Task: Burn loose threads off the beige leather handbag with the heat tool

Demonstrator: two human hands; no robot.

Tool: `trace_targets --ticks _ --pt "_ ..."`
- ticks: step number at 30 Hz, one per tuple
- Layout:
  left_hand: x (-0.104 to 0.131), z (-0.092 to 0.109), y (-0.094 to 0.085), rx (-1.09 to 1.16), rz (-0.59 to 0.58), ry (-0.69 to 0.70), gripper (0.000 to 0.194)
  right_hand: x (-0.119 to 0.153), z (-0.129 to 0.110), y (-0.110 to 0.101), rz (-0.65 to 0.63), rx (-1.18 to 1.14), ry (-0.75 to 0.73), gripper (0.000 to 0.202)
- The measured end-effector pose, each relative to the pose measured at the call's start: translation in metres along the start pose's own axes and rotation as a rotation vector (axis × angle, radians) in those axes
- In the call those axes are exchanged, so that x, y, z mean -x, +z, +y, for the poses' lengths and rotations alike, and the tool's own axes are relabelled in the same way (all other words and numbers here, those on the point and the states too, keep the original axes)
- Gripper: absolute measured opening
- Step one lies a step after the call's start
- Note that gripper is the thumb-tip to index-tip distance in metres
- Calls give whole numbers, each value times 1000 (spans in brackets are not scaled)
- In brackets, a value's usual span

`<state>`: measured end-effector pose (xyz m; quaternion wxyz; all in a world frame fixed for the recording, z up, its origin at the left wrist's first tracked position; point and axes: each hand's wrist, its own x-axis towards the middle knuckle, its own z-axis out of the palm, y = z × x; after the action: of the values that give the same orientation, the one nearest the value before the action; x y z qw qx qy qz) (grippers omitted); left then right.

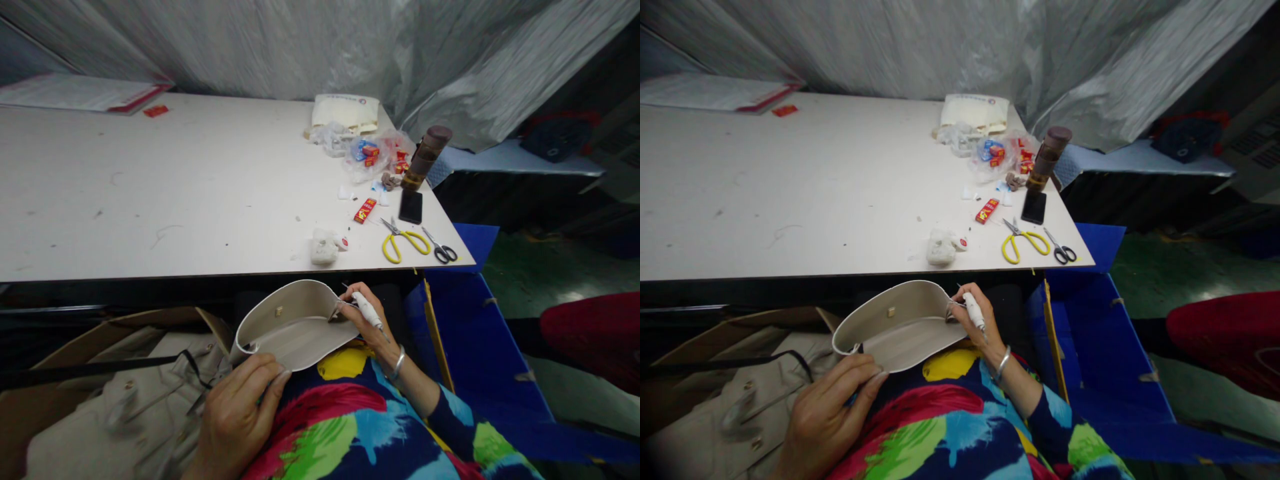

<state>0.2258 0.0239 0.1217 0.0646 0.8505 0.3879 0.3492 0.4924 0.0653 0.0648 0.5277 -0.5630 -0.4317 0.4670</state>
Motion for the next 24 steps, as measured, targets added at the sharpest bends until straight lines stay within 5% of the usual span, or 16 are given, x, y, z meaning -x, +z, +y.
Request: trace_targets --ticks 24 --pt "5 -3 1 27 -14 -10 7 0 -2 0 -13 -31 5 24"
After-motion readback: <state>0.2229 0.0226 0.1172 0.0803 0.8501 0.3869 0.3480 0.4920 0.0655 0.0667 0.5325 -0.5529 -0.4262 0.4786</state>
